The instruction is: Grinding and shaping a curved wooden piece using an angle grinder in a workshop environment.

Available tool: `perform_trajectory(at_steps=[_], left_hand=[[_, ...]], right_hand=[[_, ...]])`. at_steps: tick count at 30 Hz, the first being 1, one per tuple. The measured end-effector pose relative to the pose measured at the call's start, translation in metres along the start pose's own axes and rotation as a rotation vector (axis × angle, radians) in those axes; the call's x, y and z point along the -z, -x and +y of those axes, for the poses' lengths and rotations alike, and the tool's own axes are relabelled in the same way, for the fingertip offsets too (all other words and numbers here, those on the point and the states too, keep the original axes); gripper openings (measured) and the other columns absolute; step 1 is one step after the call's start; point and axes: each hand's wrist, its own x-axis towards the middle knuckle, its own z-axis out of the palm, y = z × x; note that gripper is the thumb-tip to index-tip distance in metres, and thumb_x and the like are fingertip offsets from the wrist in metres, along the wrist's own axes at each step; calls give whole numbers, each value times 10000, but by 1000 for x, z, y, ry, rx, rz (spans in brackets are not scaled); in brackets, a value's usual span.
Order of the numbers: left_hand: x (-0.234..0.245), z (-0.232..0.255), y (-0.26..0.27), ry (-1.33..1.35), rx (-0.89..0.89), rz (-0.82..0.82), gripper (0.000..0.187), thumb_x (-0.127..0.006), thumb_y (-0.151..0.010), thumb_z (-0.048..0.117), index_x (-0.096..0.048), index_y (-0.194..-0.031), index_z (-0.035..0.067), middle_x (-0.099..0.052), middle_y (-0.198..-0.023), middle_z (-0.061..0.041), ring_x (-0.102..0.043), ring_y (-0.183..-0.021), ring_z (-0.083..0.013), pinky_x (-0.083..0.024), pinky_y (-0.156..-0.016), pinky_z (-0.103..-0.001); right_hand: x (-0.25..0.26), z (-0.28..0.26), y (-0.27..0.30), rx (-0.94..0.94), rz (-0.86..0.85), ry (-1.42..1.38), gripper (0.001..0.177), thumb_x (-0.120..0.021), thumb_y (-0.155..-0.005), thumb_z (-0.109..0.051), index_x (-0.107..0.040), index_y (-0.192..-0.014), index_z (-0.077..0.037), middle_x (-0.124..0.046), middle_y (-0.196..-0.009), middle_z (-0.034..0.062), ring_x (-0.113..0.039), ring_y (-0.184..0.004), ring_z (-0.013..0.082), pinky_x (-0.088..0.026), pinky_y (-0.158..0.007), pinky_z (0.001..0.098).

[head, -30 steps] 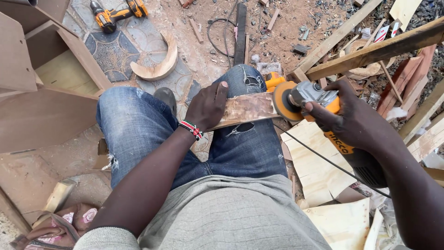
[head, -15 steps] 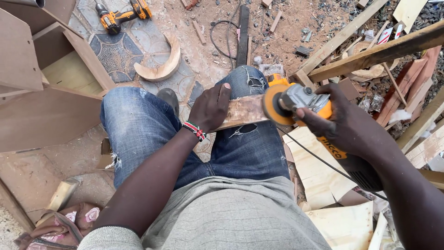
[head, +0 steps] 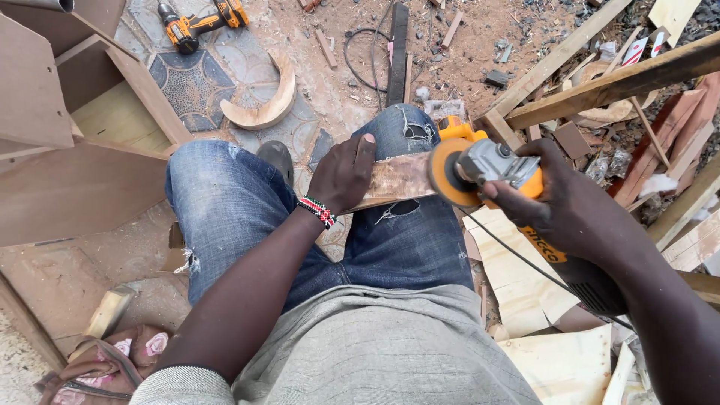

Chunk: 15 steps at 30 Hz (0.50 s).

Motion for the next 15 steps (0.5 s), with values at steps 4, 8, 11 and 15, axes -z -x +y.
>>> perform_trajectory(at_steps=[4,8,11,15], left_hand=[[2,-4,2,17,20,0,541,-319,-1237,456,-570,-898,117,-683,-805,-180,-617,-711,-409,-372,-659,-611],[3,-2,1,7,21,-27,474,-318,-1223,397,-574,-941,114,-685,-850,-190,-605,-737,-413,-379,-669,-616],[7,9,8,23,41,-46,513,-299,-1228,437,-560,-905,136,-627,-766,-128,-553,-676,-325,-351,-642,-564],[16,11,8,54,79,-36,521,-313,-1206,472,-534,-874,136,-611,-782,-105,-541,-741,-291,-335,-695,-538]], right_hand=[[-1,20,-12,-3,14,-128,732,-701,-1075,-554,-454,-1674,-214,-865,-1264,243,-774,-928,383,-548,-778,523],[-10,12,6,-15,-12,-67,782,-697,-1040,-584,-477,-1734,-298,-883,-1256,231,-788,-937,397,-571,-788,513],[-14,10,17,3,-26,17,830,-704,-990,-646,-463,-1728,-352,-851,-1363,185,-788,-917,385,-565,-771,489],[-9,21,3,-17,26,-13,779,-696,-1022,-653,-485,-1664,-266,-867,-1237,251,-774,-911,416,-535,-759,520]])
